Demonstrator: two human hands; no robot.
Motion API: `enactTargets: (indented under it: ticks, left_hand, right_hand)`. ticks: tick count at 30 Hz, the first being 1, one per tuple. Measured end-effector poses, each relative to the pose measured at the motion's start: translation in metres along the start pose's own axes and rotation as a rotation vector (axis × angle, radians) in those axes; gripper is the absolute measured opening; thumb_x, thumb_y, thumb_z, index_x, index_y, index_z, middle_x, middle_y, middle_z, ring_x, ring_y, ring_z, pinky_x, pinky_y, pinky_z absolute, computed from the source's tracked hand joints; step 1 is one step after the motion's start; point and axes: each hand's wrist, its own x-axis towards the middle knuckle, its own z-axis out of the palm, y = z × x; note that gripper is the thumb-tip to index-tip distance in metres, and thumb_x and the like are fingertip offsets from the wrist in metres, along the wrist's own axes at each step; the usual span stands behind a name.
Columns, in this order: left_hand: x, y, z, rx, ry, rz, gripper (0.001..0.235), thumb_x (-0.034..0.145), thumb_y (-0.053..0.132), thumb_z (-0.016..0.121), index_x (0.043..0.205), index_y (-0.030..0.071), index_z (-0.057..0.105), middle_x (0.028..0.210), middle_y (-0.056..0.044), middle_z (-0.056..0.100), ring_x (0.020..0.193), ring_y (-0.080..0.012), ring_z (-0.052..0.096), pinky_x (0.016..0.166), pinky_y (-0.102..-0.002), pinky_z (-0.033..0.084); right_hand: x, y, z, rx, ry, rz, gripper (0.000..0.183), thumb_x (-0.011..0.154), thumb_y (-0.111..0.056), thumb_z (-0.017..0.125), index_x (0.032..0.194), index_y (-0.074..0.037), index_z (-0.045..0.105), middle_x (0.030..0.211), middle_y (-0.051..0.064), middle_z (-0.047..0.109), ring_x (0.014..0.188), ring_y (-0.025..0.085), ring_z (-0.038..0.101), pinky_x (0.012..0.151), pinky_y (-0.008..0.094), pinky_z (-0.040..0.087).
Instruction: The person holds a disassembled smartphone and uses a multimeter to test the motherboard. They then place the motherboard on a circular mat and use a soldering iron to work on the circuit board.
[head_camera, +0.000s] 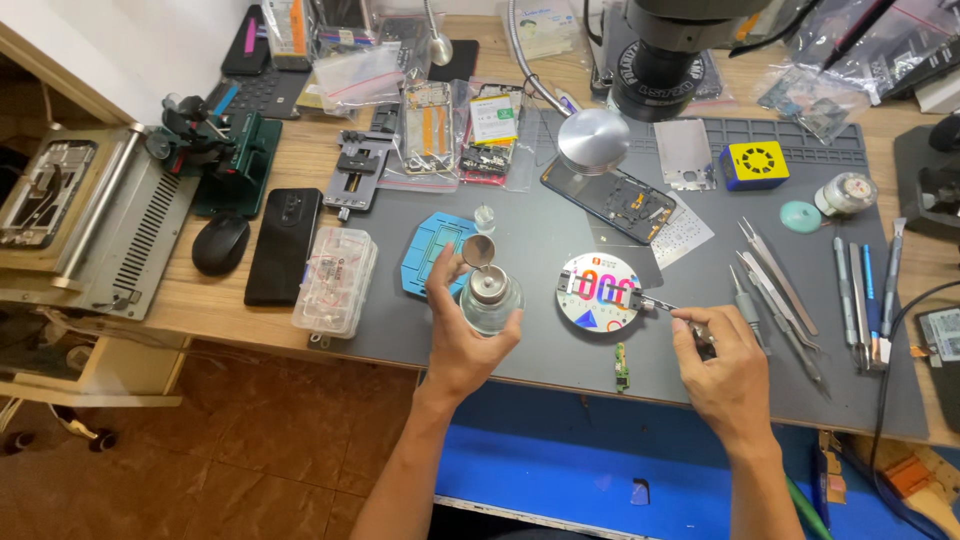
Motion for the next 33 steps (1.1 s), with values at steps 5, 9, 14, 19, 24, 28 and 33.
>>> enactTargets:
  ticks: [5, 9, 14, 19, 24, 28, 33]
  left_hand:
    - [0.006, 0.008, -0.012, -0.007, 0.007, -0.055, 0.102, 0.078, 0.015, 0.087, 0.160, 0.012, 0.025, 0.118, -0.007, 0.059, 0.112, -0.0225, 0.060, 0.115, -0.041, 0.042]
    - [0.045, 0.014, -0.047, 0.035, 0.079, -0.055, 0.109, 0.077, 0.019, 0.093, 0.160, 0.011, 0.022, 0.114, -0.010, 0.064, 0.111, -0.0230, 0.065, 0.110, -0.037, 0.045]
    - [0.148, -0.013, -0.120, 0.239, 0.247, 0.050, 0.102, 0.083, 0.013, 0.094, 0.156, 0.014, 0.023, 0.125, -0.017, 0.068, 0.114, -0.0275, 0.068, 0.103, -0.041, 0.052]
    - [0.230, -0.098, -0.154, 0.451, 0.373, 0.037, 0.095, 0.080, 0.015, 0.094, 0.150, 0.014, 0.030, 0.120, -0.013, 0.070, 0.117, -0.0332, 0.066, 0.101, -0.047, 0.047]
    - [0.259, -0.142, -0.159, 0.512, 0.324, -0.166, 0.096, 0.084, 0.018, 0.090, 0.152, 0.015, 0.023, 0.141, -0.027, 0.065, 0.123, -0.0533, 0.063, 0.103, -0.055, 0.049]
    - [0.261, -0.149, -0.151, 0.539, 0.329, -0.183, 0.105, 0.084, 0.013, 0.088, 0.158, 0.007, 0.013, 0.136, -0.033, 0.066, 0.124, -0.0540, 0.062, 0.104, -0.054, 0.048]
    - [0.262, -0.176, -0.138, 0.653, 0.287, -0.206, 0.112, 0.089, 0.015, 0.086, 0.162, 0.004, 0.002, 0.124, -0.032, 0.068, 0.118, -0.0494, 0.064, 0.104, -0.052, 0.051]
  right_hand:
    - [0.000, -0.007, -0.003, 0.014, -0.073, 0.121, 0.012, 0.103, -0.013, 0.067, 0.110, -0.014, 0.077, 0.107, 0.001, 0.070, 0.082, 0.018, 0.065, 0.076, 0.032, 0.051]
    - [-0.001, 0.001, 0.000, 0.002, -0.052, 0.124, 0.018, 0.103, -0.014, 0.067, 0.118, -0.015, 0.076, 0.107, 0.003, 0.068, 0.082, 0.020, 0.062, 0.084, 0.035, 0.049]
    - [-0.001, 0.004, -0.002, 0.067, 0.013, 0.175, 0.031, 0.102, -0.004, 0.056, 0.129, -0.005, 0.069, 0.126, 0.012, 0.066, 0.109, 0.027, 0.064, 0.101, 0.041, 0.047]
    - [-0.004, -0.010, -0.001, 0.154, 0.165, -0.069, 0.026, 0.110, 0.016, 0.054, 0.133, 0.012, 0.066, 0.137, 0.028, 0.057, 0.097, 0.033, 0.073, 0.096, 0.041, 0.060]
    - [-0.015, -0.026, 0.009, 0.198, 0.297, 0.026, 0.030, 0.124, 0.019, 0.057, 0.154, 0.026, 0.059, 0.131, 0.034, 0.071, 0.107, 0.039, 0.072, 0.097, 0.040, 0.055]
    - [-0.024, 0.058, 0.011, 0.387, 0.021, 0.304, 0.025, 0.118, 0.008, 0.054, 0.141, 0.017, 0.054, 0.137, 0.031, 0.068, 0.096, 0.037, 0.070, 0.075, 0.038, 0.053]
    - [-0.146, 0.240, 0.132, 1.023, -0.995, 0.018, 0.047, 0.090, -0.005, 0.078, 0.136, 0.002, 0.071, 0.128, 0.022, 0.086, 0.113, 0.027, 0.087, 0.095, 0.034, 0.069]
